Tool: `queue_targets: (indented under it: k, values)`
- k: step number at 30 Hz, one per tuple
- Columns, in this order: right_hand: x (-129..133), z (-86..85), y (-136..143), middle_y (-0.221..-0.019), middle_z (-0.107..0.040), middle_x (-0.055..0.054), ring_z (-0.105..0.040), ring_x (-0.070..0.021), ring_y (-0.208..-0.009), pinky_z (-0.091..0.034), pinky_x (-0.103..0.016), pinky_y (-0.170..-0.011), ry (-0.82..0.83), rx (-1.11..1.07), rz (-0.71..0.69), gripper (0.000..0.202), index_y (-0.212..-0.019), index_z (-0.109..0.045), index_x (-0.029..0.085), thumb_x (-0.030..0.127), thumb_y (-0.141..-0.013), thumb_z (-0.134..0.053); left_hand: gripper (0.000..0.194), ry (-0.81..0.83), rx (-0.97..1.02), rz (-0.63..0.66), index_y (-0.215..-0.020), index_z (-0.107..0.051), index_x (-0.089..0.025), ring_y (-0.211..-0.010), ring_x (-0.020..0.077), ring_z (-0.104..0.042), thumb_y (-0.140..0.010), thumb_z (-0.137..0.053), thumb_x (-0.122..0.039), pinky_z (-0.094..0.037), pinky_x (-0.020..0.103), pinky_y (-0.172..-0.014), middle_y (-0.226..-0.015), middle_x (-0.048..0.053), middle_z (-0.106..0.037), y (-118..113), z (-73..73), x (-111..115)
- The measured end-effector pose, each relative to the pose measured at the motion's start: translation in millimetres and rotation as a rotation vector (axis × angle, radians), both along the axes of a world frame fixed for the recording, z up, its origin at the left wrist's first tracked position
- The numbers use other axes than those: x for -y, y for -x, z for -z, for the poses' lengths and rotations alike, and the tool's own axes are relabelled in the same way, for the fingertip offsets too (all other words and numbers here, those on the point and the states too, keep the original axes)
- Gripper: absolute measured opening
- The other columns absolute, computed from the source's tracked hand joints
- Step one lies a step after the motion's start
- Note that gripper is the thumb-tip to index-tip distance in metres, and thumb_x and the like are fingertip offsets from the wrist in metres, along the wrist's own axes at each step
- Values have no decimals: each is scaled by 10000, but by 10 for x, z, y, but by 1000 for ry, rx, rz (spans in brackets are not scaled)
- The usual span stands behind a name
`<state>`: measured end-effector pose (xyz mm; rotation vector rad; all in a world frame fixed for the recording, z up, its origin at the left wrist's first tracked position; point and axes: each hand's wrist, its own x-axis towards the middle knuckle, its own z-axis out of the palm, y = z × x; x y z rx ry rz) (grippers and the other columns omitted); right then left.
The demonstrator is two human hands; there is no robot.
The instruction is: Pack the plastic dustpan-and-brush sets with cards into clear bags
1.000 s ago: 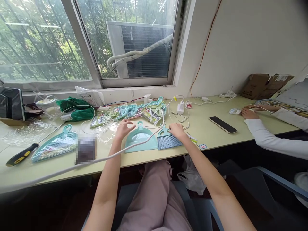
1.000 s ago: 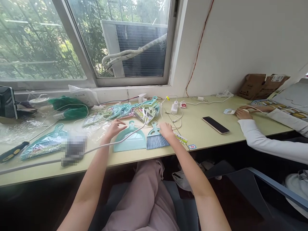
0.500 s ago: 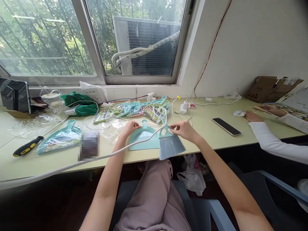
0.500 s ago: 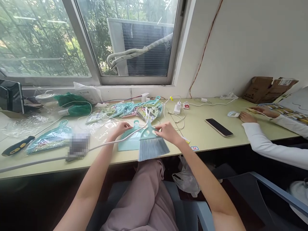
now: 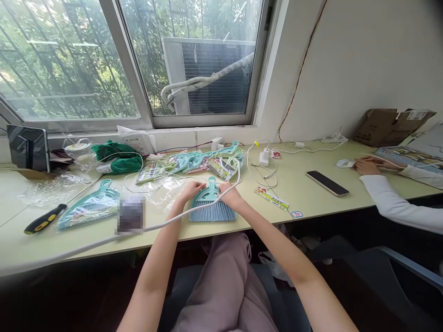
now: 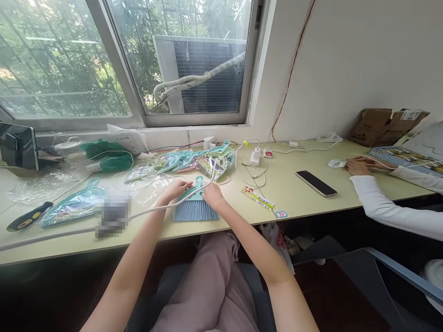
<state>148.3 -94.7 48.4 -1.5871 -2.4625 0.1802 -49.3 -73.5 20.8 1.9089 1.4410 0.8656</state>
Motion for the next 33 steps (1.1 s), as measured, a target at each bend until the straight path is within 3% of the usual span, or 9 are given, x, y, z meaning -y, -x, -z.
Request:
queue_targets:
  k: [5,8,12,14,18,20,25,29,33]
  values:
    - [28,101,6,-1019,-659,-155,-623,-247,-964,-459,-285,-763,-16,12,56,215,-993,-666,120,165,-891,-481,402,19,-50,116,-676,-668,-162,-580,142,-455,-679,-633,-563,-286,250,-531,-636,20,-593,0,68,-10]
    - [28,160,-26,-1132,-610,-153,-620,-238,-956,-466,-302,-767,-84,-30,85,218,-1024,-654,149,202,-900,-482,358,-32,-89,75,-685,-672,-166,-596,153,-482,-667,-655,-524,-307,256,-552,-665,24,-617,-10,132,-47]
    - [-95,276,-98,-1212,-577,-121,-545,-263,-1113,-447,-357,-880,-184,-263,108,316,-1141,-607,198,247,-828,-611,283,-91,-117,-9,-737,-659,-189,-688,194,-541,-692,-644,-467,-346,281,-615,-766,44,-653,-54,178,-84]
    - [-205,314,-143,-1170,-611,-108,-537,-268,-1126,-432,-379,-917,-71,-434,86,358,-1145,-614,187,253,-795,-646,269,-99,-82,-9,-759,-634,-194,-722,201,-549,-711,-625,-459,-359,287,-638,-797,44,-648,-88,155,-74]
    - [-386,320,-228,-931,-693,-65,-611,-258,-982,-451,-382,-888,404,-819,-8,319,-983,-703,153,370,-751,-683,299,-38,125,11,-792,-555,-201,-726,181,-537,-730,-608,-488,-375,277,-642,-770,14,-598,-161,25,7]
    - [-413,307,-260,-892,-702,-60,-618,-263,-966,-453,-387,-890,523,-993,-16,397,-954,-723,158,452,-687,-728,324,23,243,20,-832,-530,-205,-712,165,-527,-743,-608,-507,-377,266,-630,-765,1,-579,-189,-35,55]
    - [-344,260,-293,-898,-717,-64,-615,-272,-1003,-444,-388,-912,621,-1175,37,469,-915,-744,184,483,-560,-807,342,88,411,50,-873,-508,-214,-694,138,-517,-767,-623,-517,-378,246,-617,-780,-12,-568,-235,-24,93]
    - [-292,212,-282,-870,-721,-54,-618,-269,-1001,-430,-404,-933,669,-1201,84,495,-909,-747,186,456,-504,-834,353,61,454,56,-817,-490,-199,-672,124,-501,-748,-653,-504,-371,236,-603,-765,-13,-557,-261,48,63]
    - [-339,175,-255,-843,-724,-55,-625,-272,-981,-425,-415,-938,672,-1193,139,470,-876,-753,181,416,-480,-848,378,43,462,20,-793,-490,-191,-661,128,-504,-717,-666,-517,-376,241,-597,-739,-9,-553,-281,30,69]
